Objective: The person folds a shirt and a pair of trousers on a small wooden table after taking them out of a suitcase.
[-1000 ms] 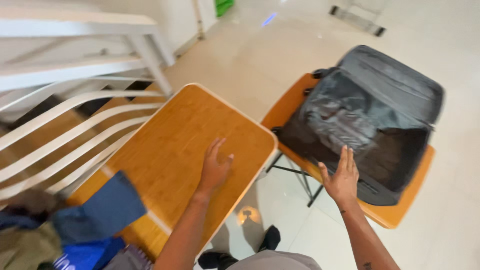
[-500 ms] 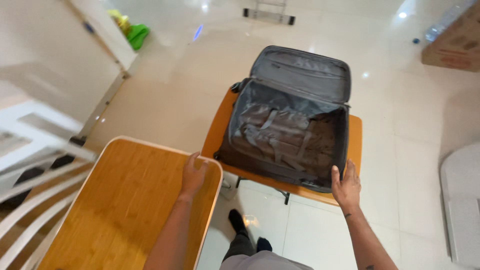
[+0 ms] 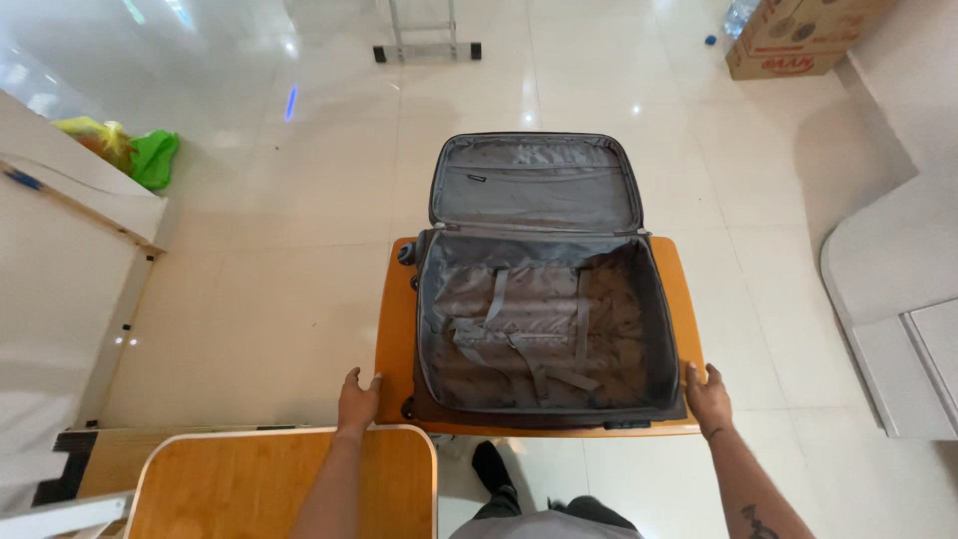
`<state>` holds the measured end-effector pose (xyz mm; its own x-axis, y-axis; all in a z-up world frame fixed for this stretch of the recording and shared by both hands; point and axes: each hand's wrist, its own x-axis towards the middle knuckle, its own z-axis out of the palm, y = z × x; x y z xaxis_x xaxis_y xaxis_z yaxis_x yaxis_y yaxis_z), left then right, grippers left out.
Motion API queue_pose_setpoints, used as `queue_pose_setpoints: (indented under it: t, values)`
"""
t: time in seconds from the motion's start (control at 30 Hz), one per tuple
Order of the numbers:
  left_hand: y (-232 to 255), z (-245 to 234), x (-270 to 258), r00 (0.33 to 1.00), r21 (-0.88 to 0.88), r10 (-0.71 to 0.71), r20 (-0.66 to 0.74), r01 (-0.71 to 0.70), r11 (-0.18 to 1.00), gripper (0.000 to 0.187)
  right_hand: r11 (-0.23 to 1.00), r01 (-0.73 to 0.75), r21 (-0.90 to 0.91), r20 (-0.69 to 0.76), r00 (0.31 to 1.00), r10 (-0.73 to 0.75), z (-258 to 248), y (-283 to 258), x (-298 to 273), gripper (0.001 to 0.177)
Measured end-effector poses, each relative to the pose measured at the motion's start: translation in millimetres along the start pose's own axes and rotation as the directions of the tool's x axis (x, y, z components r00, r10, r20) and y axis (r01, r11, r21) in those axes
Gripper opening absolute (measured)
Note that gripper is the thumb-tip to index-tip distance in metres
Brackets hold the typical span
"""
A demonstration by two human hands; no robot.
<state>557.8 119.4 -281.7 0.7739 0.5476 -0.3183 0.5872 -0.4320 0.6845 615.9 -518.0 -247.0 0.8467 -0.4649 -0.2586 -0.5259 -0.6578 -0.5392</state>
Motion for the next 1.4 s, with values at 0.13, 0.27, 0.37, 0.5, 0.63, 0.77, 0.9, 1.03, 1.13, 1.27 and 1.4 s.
queue_pose_setpoints:
  t: [0.13,0.27,0.37,0.5,0.63,0.77,0.9,1.03,1.13,1.27,1.4]
  values:
    - [-3,6,29,0.985,-0.044,-0.141,0.096,0.146,0.988,0.079,0.986,-0.092,0.142,0.042,0.995,0.087,8,-2,13,0.081]
    - [-10,18,48,0.94,-0.149,-0.267,0.214,0.301,0.942,0.077,0.946,-0.237,0.222,0.153,0.966,0.206,11,0,23,0.072]
    - [-8,28,50,0.946,-0.09,-0.246,0.209,0.269,0.959,0.075,0.876,-0.357,0.324,0.264,0.923,0.279,8,1,27,0.073]
    - [4,30,55,0.923,-0.12,-0.273,0.273,0.314,0.942,0.077,0.801,-0.446,0.399,0.363,0.879,0.308,11,-12,38,0.074]
    - [1,35,64,0.871,-0.061,-0.368,0.324,0.408,0.911,0.077,0.775,-0.515,0.367,0.421,0.835,0.355,12,-10,39,0.073]
    - [-3,44,76,0.847,-0.225,-0.407,0.342,0.494,0.84,0.073,0.759,-0.524,0.385,0.427,0.831,0.357,19,-13,48,0.073]
    - [-14,46,73,0.843,-0.295,-0.376,0.385,0.499,0.815,0.066,0.804,-0.477,0.354,0.344,0.866,0.363,21,-11,47,0.082]
    - [-16,48,72,0.862,-0.338,-0.363,0.353,0.48,0.809,0.064,0.819,-0.483,0.309,0.337,0.861,0.381,20,-13,48,0.084]
    - [-16,50,75,0.879,-0.383,-0.339,0.336,0.456,0.803,0.062,0.777,-0.494,0.391,0.336,0.862,0.379,22,-11,46,0.082]
    - [-18,50,78,0.893,-0.376,-0.333,0.302,0.433,0.819,0.059,0.774,-0.477,0.416,0.345,0.87,0.351,25,-10,43,0.081]
    - [-18,56,75,0.898,-0.43,-0.302,0.321,0.422,0.798,0.053,0.796,-0.5,0.342,0.315,0.859,0.404,26,-2,46,0.078]
